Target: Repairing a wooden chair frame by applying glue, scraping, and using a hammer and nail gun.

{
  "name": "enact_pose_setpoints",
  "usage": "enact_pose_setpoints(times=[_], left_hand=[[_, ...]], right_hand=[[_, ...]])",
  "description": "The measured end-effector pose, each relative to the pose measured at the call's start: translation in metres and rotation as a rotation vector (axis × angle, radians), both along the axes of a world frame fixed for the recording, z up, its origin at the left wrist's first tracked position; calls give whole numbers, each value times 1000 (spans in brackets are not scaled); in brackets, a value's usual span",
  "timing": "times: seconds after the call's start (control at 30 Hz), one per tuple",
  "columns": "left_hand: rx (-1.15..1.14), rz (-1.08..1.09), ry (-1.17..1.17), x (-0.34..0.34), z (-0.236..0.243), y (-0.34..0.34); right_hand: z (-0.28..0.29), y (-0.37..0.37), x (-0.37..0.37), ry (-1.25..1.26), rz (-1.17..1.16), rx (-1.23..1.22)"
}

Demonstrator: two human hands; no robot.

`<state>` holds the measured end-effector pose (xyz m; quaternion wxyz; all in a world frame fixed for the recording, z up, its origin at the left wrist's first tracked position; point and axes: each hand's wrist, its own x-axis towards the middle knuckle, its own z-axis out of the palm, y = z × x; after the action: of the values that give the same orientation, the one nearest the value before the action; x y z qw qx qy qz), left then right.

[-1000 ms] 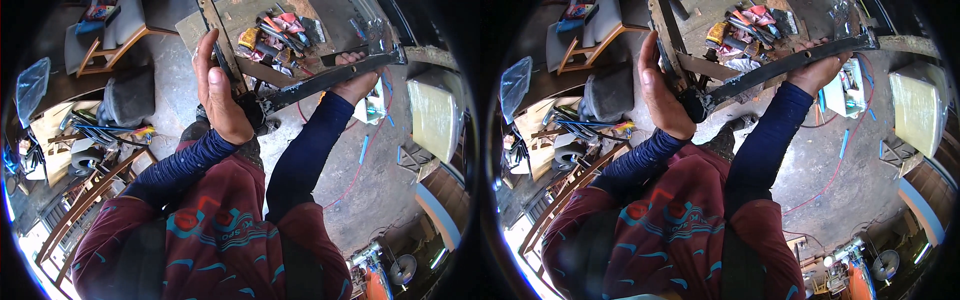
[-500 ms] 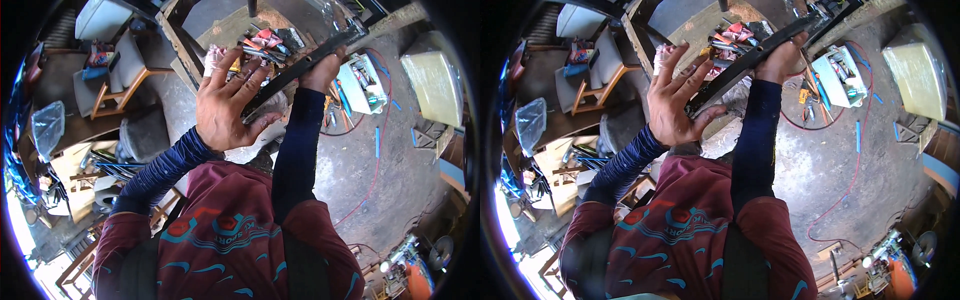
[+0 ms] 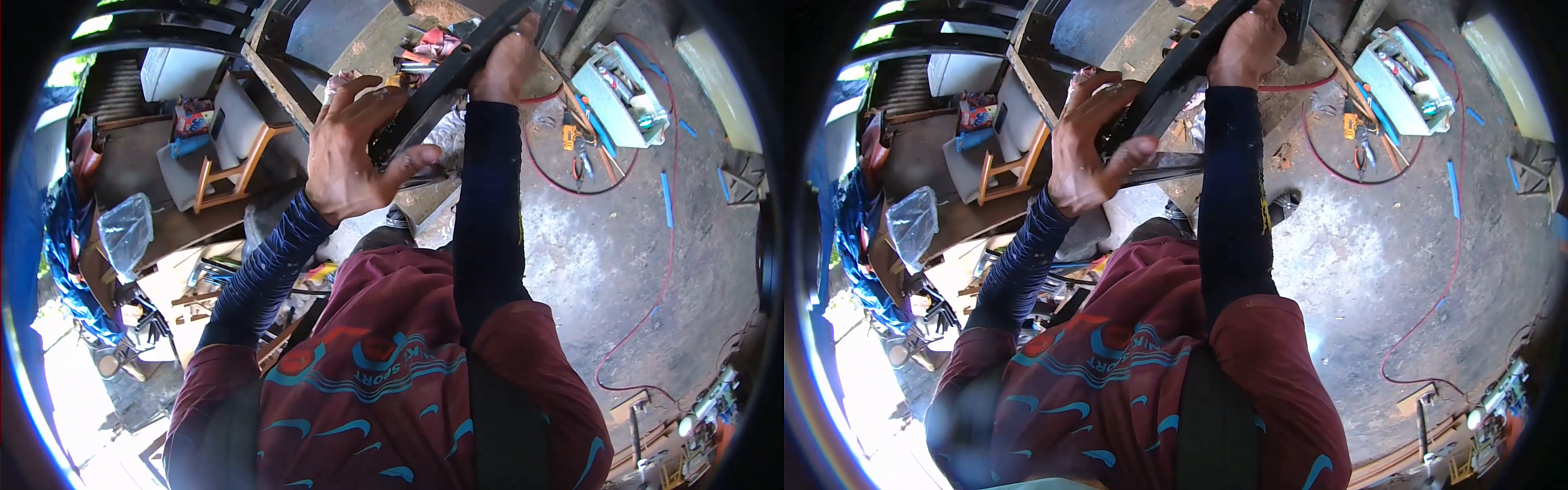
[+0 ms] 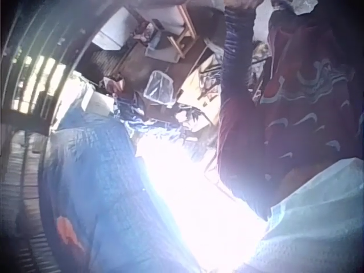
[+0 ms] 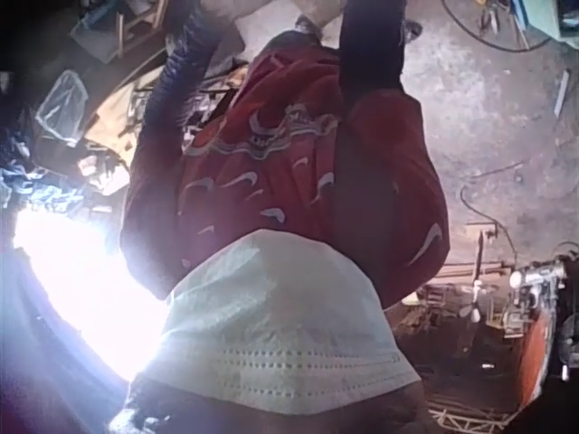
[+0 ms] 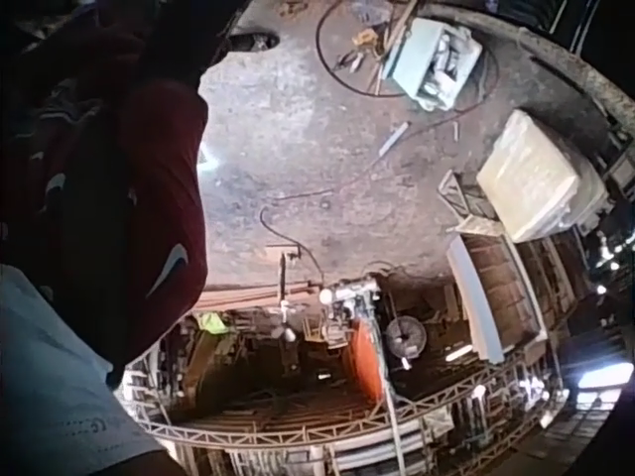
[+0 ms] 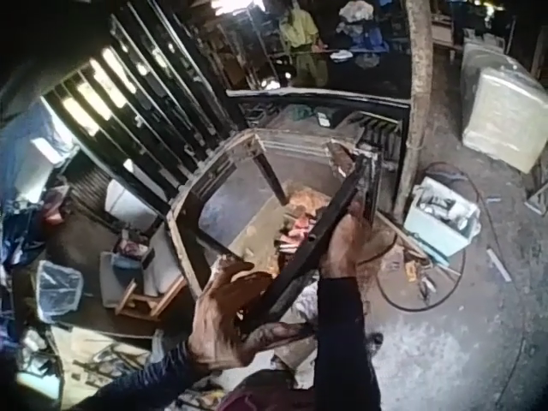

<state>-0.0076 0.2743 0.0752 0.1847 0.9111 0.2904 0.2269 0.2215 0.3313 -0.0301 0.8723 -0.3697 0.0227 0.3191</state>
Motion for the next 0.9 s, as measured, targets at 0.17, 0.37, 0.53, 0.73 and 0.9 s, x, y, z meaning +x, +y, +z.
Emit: enact_pose_setpoints(times=[0.17, 0.37, 0.53, 0.73, 0.9], left_hand=[[18, -146, -171, -9, 3, 8], [65, -294, -36, -1, -10, 15], [-78, -43, 10, 3, -15, 8], [-143, -1, 40, 1, -12, 8], [-79, -59, 11, 6, -9, 7]], right_hand=[[-8, 4, -11, 38, 107, 109], [-22, 13, -4, -304, -164, -375], [-34, 25, -1, -177, -210, -134], [-39, 38, -4, -243, -229, -29], [-102, -7, 12, -115, 97, 92]])
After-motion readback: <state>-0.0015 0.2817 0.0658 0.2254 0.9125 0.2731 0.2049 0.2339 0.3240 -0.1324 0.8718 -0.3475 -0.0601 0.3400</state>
